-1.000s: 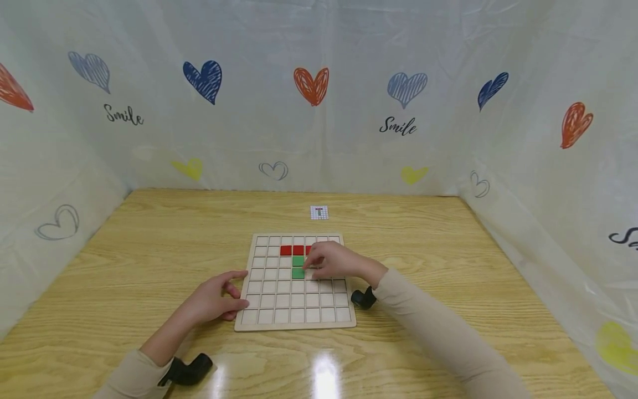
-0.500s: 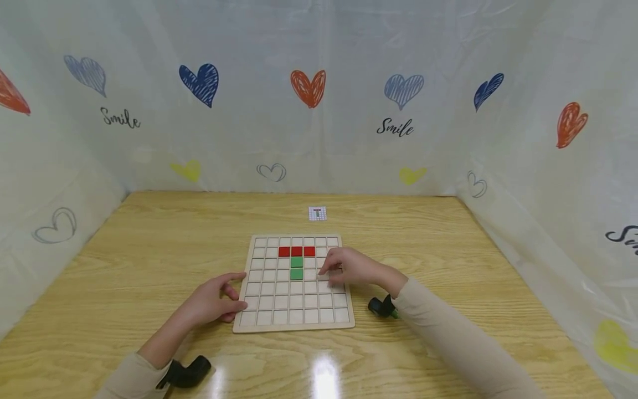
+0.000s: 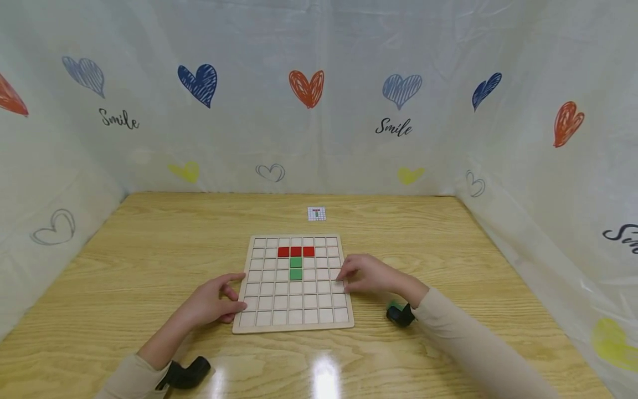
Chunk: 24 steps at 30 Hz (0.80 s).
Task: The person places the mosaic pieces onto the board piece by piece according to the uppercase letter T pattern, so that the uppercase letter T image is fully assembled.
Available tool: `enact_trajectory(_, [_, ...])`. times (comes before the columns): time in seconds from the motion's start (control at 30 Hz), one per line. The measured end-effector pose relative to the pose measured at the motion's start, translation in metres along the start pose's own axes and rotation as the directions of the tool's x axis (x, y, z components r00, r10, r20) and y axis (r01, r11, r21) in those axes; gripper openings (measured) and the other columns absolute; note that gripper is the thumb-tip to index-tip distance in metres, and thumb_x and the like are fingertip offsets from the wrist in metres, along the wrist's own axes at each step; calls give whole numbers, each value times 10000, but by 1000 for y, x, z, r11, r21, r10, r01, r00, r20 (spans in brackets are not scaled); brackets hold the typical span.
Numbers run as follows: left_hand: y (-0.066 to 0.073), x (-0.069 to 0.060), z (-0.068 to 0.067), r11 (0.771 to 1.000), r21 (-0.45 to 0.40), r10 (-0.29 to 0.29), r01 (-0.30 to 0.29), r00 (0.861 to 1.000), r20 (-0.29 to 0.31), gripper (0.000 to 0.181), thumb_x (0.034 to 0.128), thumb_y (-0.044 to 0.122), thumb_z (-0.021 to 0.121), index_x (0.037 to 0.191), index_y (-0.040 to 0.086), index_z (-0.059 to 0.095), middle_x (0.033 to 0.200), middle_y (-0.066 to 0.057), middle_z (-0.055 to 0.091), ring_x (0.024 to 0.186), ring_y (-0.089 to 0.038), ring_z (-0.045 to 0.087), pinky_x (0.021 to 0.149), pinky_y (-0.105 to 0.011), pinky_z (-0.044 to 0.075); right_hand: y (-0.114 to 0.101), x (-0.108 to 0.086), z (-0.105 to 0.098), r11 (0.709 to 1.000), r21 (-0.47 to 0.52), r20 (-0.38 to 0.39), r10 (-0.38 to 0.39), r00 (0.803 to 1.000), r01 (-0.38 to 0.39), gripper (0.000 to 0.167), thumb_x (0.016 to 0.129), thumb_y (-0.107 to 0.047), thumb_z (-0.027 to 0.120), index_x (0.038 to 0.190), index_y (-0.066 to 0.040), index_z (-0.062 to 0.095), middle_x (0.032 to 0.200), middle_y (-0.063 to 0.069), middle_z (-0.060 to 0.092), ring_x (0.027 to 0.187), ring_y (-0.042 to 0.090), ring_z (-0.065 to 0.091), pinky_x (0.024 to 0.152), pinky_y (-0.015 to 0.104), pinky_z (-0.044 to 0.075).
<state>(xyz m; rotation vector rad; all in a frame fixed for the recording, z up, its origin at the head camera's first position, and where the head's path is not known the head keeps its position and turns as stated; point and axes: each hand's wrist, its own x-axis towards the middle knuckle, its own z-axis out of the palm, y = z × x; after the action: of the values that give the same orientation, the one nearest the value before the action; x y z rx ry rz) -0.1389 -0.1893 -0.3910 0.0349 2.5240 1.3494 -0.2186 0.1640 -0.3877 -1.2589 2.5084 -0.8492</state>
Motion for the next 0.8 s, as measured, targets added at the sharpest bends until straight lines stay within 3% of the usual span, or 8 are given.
enact_trajectory(0.27, [0, 0, 0, 1000, 0, -2, 2, 1000, 5, 674, 769, 68, 756, 1354, -12, 430, 842, -87, 519, 566, -150, 555, 512, -291, 526, 3, -18, -3, 999, -20, 2, 29, 1000, -29, 147, 814, -122, 729, 961, -112, 721, 935, -66, 581, 879, 96, 532, 808, 286, 469])
enact_trajectory(0.8, [1, -2, -1, 1000, 2, 9, -9, 1000, 15, 679, 776, 74, 753, 1358, -25, 418, 846, -89, 520, 568, -153, 548, 509, -292, 523, 14, -51, -13, 999, -36, 9, -21, 1000, 21, 168, 807, -136, 738, 968, -103, 705, 950, -54, 583, 866, 92, 544, 773, 286, 486])
